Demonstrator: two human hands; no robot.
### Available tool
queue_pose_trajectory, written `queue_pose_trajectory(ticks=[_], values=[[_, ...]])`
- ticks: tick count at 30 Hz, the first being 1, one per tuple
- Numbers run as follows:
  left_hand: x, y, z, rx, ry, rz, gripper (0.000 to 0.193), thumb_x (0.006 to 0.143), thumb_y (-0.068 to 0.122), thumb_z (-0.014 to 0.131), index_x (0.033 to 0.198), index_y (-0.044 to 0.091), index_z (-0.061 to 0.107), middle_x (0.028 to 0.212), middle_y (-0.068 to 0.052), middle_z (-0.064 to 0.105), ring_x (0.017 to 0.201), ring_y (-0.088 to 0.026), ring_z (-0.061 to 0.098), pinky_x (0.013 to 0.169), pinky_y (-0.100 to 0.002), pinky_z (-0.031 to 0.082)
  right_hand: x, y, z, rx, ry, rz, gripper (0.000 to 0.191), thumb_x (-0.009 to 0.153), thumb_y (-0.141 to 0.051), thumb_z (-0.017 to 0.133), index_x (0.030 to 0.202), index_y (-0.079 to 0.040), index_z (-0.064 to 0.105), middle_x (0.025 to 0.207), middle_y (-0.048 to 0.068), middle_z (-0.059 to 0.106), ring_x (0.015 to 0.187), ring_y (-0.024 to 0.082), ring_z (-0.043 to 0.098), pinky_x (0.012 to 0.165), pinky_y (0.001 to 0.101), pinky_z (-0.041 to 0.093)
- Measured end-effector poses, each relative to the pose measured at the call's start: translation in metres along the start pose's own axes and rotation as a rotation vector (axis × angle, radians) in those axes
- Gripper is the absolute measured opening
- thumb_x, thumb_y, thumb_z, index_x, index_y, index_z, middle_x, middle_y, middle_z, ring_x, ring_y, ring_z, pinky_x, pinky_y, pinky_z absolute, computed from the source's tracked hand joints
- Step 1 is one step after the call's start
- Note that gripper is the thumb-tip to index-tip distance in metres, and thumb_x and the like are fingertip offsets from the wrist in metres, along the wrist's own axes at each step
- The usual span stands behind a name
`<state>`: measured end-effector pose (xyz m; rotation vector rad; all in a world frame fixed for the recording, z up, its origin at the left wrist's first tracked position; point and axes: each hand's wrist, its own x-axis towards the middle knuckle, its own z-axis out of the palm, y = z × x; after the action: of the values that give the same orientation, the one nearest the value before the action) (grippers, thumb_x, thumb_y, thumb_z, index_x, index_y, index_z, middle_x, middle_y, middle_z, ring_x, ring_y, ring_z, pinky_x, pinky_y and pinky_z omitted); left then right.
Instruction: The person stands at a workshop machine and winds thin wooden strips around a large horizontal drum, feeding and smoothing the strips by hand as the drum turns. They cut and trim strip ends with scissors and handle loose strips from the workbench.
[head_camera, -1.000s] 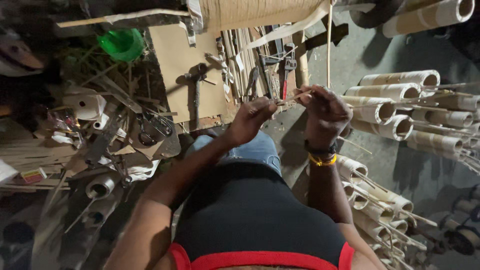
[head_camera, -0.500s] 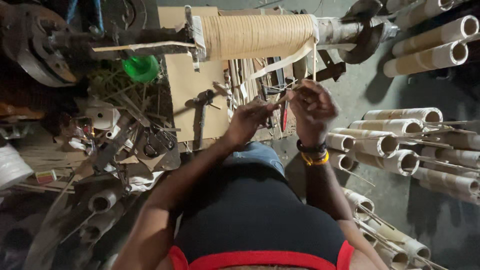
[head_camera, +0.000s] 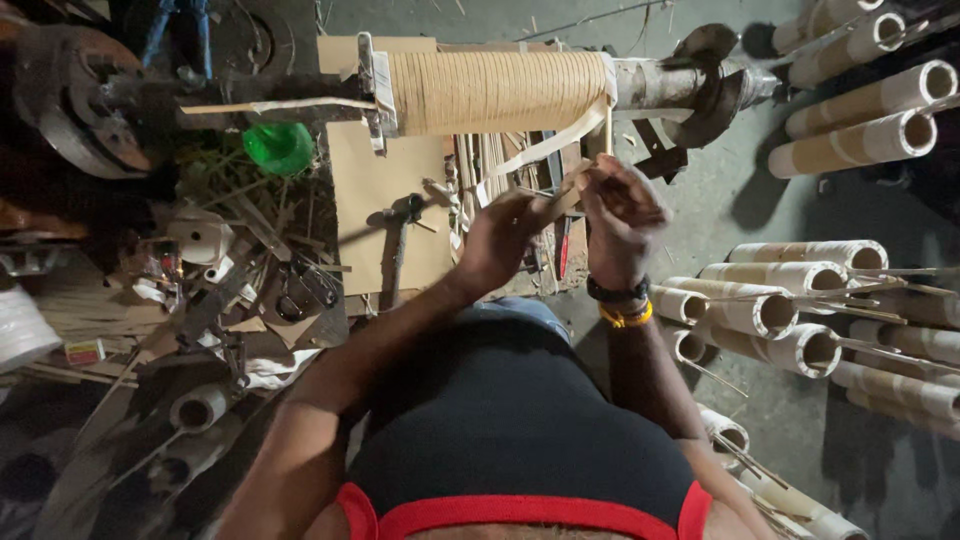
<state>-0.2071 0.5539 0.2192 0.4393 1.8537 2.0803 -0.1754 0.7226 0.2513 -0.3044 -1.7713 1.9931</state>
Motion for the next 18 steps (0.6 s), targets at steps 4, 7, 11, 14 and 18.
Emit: queue_pose_trajectory(ticks=[4,7,11,14,18], values=[[-0.002,0.01,0.005,0.28,0.098,0.26,0.022,0.111,0.016,0.06,0.129,0.004,0.067,0.1,-0.012,0.068,0.083,-0.021,0.069,0.07,-0.036,0.06,0.002,0.002,0.004,-0.046,-0.031,-0.048,0.03,0.102,0.002,0.069,0.131,0.007,0.064,0.114,0.013,0.074,0.102,0.016,0.071,0.092,0.0298,0.06],[-0.001,0.018,0.006,0.531,0.103,0.373,0.032,0.105,0.013,0.062,0.135,0.003,0.064,0.098,-0.016,0.069,0.074,-0.026,0.068,0.061,-0.039,0.057,0.002,0.0,0.008,-0.01,-0.025,0.025,0.03,0.106,-0.002,0.063,0.134,0.007,0.063,0.117,0.018,0.075,0.103,0.022,0.075,0.091,0.035,0.064],[0.001,0.029,0.006,0.653,0.172,0.357,0.036,0.102,0.014,0.065,0.135,0.003,0.066,0.092,-0.017,0.066,0.073,-0.031,0.067,0.059,-0.043,0.054,0.005,-0.004,0.012,0.105,-0.113,0.031,0.032,0.107,0.0,0.059,0.139,0.007,0.059,0.127,0.021,0.071,0.112,0.028,0.075,0.098,0.039,0.063],[0.003,0.035,0.006,0.523,0.2,0.312,0.033,0.103,0.018,0.064,0.133,0.004,0.066,0.095,-0.016,0.067,0.073,-0.027,0.068,0.061,-0.041,0.056,0.006,-0.006,0.014,0.075,-0.109,0.032,0.034,0.107,0.001,0.058,0.14,0.007,0.058,0.128,0.022,0.071,0.113,0.029,0.074,0.099,0.0394,0.063],[0.005,0.037,0.003,0.389,0.178,0.303,0.029,0.107,0.022,0.063,0.129,0.004,0.068,0.089,-0.013,0.065,0.073,-0.023,0.063,0.064,-0.036,0.052,0.004,-0.006,0.013,0.008,-0.152,-0.064,0.038,0.108,0.002,0.059,0.145,0.005,0.054,0.128,0.022,0.071,0.114,0.029,0.073,0.101,0.0398,0.061]])
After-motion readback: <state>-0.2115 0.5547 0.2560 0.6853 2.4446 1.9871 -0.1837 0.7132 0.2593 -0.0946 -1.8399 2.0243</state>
